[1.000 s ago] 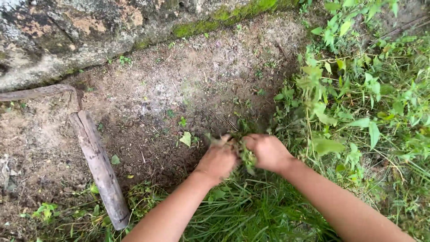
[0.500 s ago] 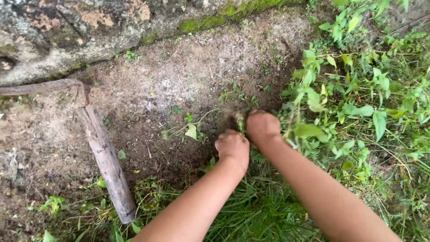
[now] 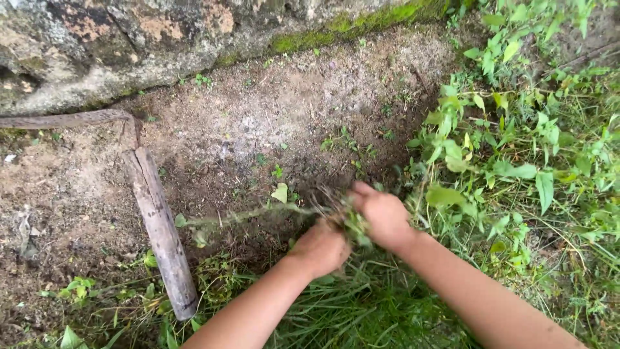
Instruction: Weeding a garden bed along a brick wall using hands and a small hand hoe.
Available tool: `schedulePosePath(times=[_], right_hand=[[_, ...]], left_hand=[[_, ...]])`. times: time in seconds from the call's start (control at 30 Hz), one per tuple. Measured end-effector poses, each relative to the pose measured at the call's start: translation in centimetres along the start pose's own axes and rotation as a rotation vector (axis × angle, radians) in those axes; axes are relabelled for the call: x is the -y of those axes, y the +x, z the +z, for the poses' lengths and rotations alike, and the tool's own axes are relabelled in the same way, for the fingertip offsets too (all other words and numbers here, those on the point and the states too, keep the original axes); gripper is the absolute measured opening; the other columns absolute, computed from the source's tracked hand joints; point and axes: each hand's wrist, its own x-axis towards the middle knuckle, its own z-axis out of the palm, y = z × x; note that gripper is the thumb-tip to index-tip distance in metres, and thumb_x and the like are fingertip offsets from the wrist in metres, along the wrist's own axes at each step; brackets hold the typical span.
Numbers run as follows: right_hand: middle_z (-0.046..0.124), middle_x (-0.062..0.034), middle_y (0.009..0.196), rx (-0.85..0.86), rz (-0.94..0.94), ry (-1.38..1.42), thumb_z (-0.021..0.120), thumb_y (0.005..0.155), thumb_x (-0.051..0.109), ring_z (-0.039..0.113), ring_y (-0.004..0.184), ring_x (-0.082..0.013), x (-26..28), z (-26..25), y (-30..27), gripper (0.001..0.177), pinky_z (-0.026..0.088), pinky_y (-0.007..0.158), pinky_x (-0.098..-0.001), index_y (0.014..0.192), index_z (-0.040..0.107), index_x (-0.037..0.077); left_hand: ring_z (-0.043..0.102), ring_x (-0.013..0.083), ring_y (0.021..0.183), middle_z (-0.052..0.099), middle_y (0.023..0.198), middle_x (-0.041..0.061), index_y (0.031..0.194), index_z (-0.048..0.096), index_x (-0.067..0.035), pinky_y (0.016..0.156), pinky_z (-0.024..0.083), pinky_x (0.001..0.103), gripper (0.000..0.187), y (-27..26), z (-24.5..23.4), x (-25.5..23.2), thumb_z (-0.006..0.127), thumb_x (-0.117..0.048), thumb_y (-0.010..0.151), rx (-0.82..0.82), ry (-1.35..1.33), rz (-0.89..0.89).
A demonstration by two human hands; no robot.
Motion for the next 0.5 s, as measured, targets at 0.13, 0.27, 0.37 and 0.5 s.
schedulePosePath(times=[0.13,0.27,0.37,0.5], right_hand=[[0.056,-0.0105,0.14,-0.298,-0.216,-0.033,0.058,0.086,0.014,0.073,0.086,-0.0307,0.3,-0.5,6.9,0.046,0.062,0.073,-0.0432,0.131,0.058,0.01],[0.045,-0.0224,0.15,-0.089,0.11,-0.191,0.042,0.094,-0.003,0.071,0.097,-0.0347,1.1,-1.8,10.9,0.059,0.064,0.076,-0.0412,0.152,0.037,0.006],[0.051,-0.0269,0.14,0.053,0.293,-0.141,0.039,0.102,0.0,0.07,0.105,-0.0362,0.5,-1.4,10.6,0.045,0.064,0.082,-0.0404,0.147,0.039,-0.001],[0.044,-0.0253,0.139,0.208,0.244,0.021,0.055,0.08,-0.01,0.058,0.122,-0.0378,2.4,-1.2,6.8,0.062,0.067,0.084,-0.0366,0.139,0.041,0.002]], left_hand=[[0.067,0.0293,0.093,0.067,0.096,0.016,0.099,0.057,-0.007,0.088,0.054,0.043,0.017,-2.6,-2.0,-0.5,0.053,-0.024,0.102,-0.054,-0.047,0.05],[0.05,0.0358,0.129,0.054,0.137,0.016,0.125,0.06,-0.003,0.101,0.048,0.053,0.042,-2.3,-2.7,0.6,0.055,-0.019,0.086,-0.476,0.311,0.184],[0.034,0.04,0.14,0.033,0.157,0.017,0.146,0.042,-0.003,0.095,0.047,0.058,0.069,-1.9,-4.9,3.0,0.054,-0.014,0.079,-0.571,0.592,-0.033],[0.04,0.0436,0.135,0.03,0.16,0.02,0.155,0.036,-0.004,0.089,0.053,0.056,0.067,-1.6,-5.5,6.6,0.052,-0.004,0.09,-0.465,0.437,-0.362]])
